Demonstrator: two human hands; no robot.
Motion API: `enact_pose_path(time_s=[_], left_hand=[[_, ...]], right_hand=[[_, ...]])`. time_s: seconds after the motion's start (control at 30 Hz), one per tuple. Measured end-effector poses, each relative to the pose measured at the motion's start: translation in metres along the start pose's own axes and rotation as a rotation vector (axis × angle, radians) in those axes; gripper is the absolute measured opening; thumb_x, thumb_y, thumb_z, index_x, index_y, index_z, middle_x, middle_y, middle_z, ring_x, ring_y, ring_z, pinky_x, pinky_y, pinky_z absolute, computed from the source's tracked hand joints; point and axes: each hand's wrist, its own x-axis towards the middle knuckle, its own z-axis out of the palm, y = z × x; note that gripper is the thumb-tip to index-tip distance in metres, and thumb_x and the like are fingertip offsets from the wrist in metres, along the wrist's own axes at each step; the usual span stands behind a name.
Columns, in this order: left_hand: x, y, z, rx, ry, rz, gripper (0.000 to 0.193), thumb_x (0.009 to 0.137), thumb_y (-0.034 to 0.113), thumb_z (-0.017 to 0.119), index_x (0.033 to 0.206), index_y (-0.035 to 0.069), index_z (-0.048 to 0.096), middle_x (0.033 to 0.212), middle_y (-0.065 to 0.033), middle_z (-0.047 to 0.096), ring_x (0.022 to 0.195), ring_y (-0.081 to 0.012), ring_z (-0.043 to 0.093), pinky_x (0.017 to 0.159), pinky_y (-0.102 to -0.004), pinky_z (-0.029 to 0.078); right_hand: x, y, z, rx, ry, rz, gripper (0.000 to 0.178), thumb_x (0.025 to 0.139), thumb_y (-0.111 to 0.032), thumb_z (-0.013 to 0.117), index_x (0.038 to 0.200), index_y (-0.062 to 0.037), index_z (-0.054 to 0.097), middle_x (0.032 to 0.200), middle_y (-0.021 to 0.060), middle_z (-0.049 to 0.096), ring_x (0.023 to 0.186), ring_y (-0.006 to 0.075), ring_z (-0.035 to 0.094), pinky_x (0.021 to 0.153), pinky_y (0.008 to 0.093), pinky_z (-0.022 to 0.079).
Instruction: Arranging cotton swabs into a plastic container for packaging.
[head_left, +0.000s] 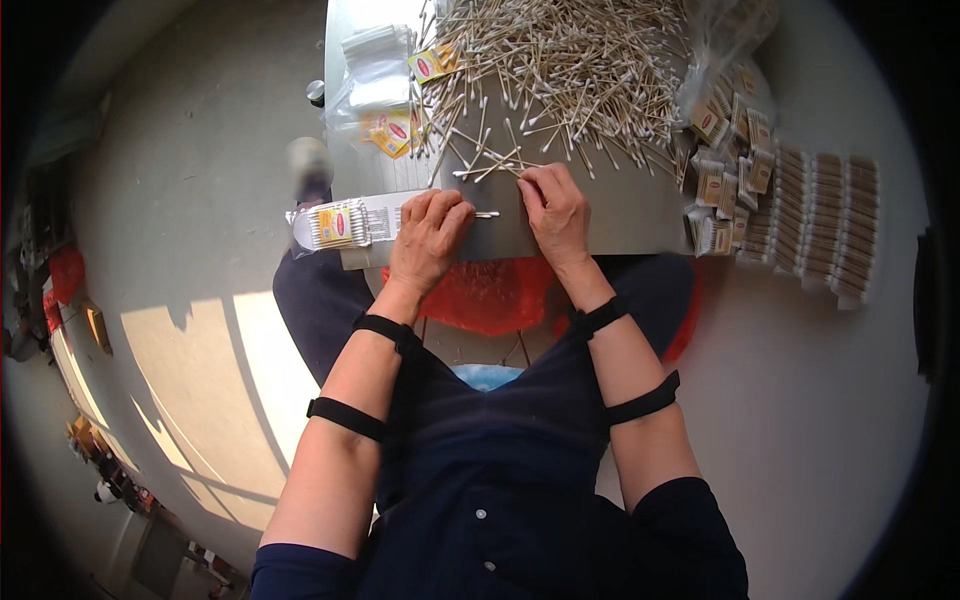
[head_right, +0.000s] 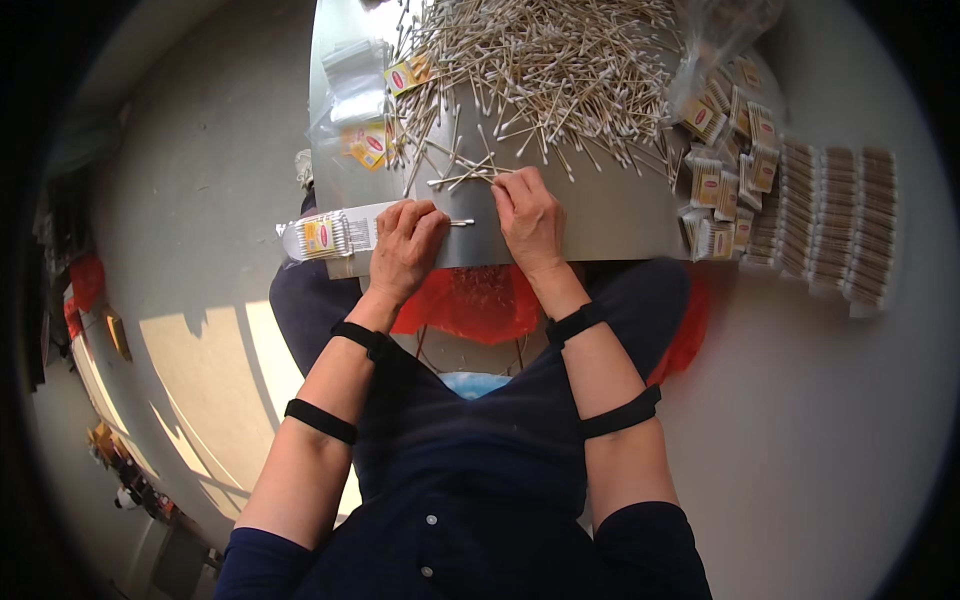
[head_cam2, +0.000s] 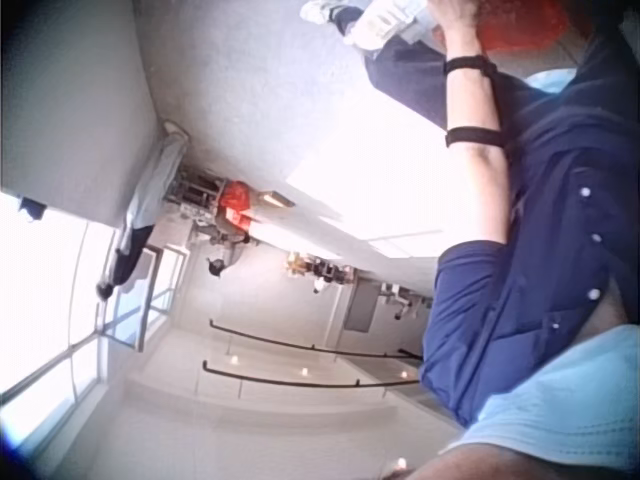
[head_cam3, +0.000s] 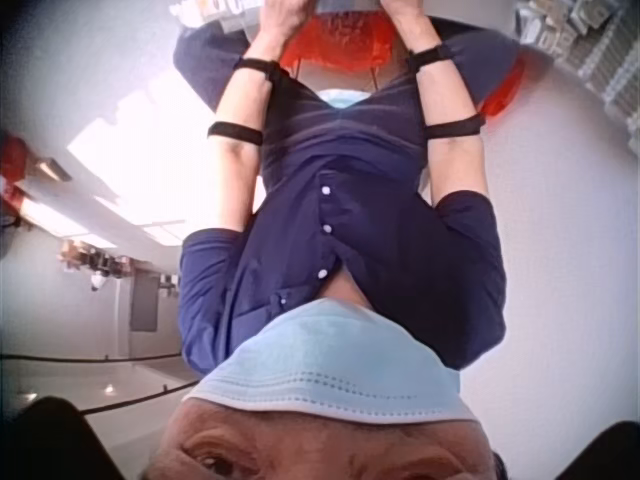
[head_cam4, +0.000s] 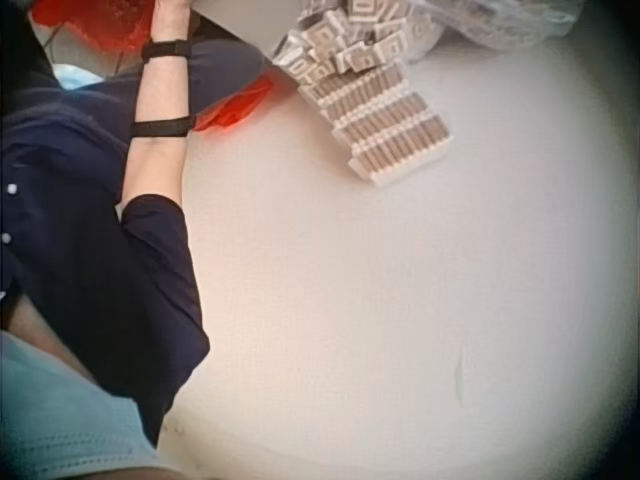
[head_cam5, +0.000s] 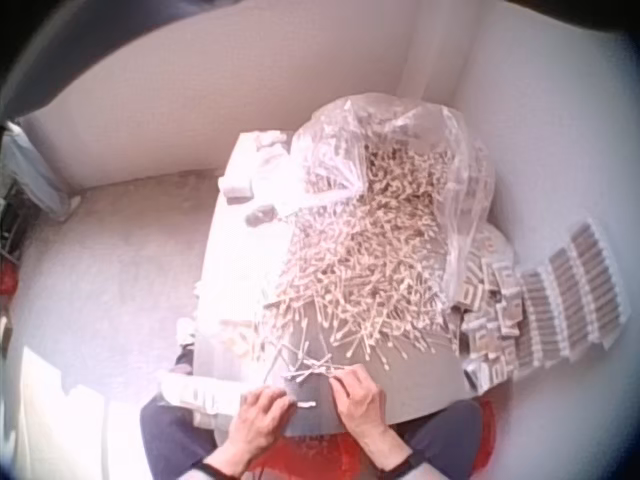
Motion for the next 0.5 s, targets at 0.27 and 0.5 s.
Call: enact_pose_path(time_s=[0.27,0.5], left_hand=[[-0.006,-0.004,-0.002,-0.034,-0.035,0.034,0.022,0.085,0.012,0.07,0.105,0.013,0.062,0.11,-0.0024,0.058,0.111,-0.023,0.056,0.096,-0.0388,0.043],[-0.011,-0.005,-0.002,-0.017,-0.039,0.034,0.034,0.086,0.016,0.07,0.119,0.015,0.059,0.121,-0.0023,0.056,0.118,-0.0223,0.053,0.102,-0.0394,0.04]], right_hand=[[-0.018,-0.004,-0.016,-0.044,-0.176,-0.112,0.018,0.08,-0.003,0.076,0.096,-0.0068,0.067,0.091,0.0073,0.059,0.082,0.0275,0.065,0.07,0.0384,0.053],[-0.001,-0.011,0.001,-0.003,-0.073,-0.115,0.026,0.08,-0.002,0.072,0.105,-0.0074,0.066,0.094,0.0078,0.059,0.087,0.0275,0.066,0.072,0.0382,0.054]])
